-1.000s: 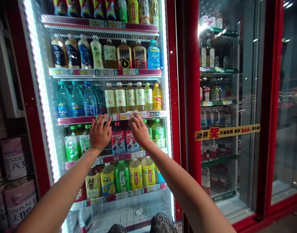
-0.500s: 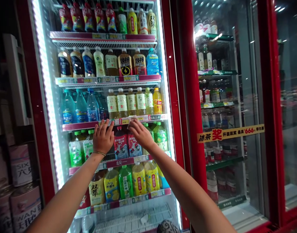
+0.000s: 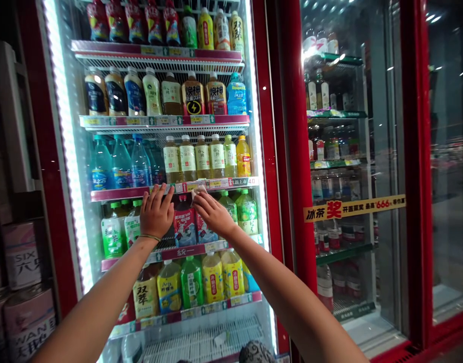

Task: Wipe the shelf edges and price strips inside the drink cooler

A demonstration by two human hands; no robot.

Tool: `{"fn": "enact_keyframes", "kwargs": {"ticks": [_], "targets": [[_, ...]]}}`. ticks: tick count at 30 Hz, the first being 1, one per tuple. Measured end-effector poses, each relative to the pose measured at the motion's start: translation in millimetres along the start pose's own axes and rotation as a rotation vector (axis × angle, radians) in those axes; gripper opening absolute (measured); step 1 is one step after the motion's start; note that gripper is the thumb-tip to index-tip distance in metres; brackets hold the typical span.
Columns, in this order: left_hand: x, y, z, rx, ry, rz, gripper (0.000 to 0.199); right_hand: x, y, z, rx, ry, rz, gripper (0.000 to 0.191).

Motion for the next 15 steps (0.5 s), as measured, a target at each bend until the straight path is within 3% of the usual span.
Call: {"fn": "enact_keyframes", "kwargs": {"ticks": [2,4,6,10,11,15], "targets": [[0,0,-0.4,-0.004,0.002,-0.011,0.06,1,3,-1,0.001,0.025,0.056,0.045],[0,0,-0.8,-0.005,0.006,-0.014,0.059,-2,10,-6,-0.044,0.131,0.224,0.045],[0,0,-1.0,-0.003,0.009,-0.003,0.06,-6,9,-7,-0.074,0.192,0.289,0.044],[0,0,-0.5,-0.005,0.009,-0.001,0.062,-7,-5,3,-0.022,0.035,0.029,0.042],[0,0,-0.5,-0.009,0.009,-0.006,0.062,-8,-2,2,-0.028,0.033,0.033,0.042],[0,0,-1.3,-0.014,0.011,-0.004,0.06,-20,24,-17,-0.118,0.23,0.331,0.04]]}}
Point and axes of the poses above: each hand's wrist, its own x-axis towards the middle knuckle, its own z-axis out of the palm, y = z × x, the point moved 6 cm from there along x, towards the middle knuckle, and after that the axes turned 4 degrees about -z, right-handed, at the moved point
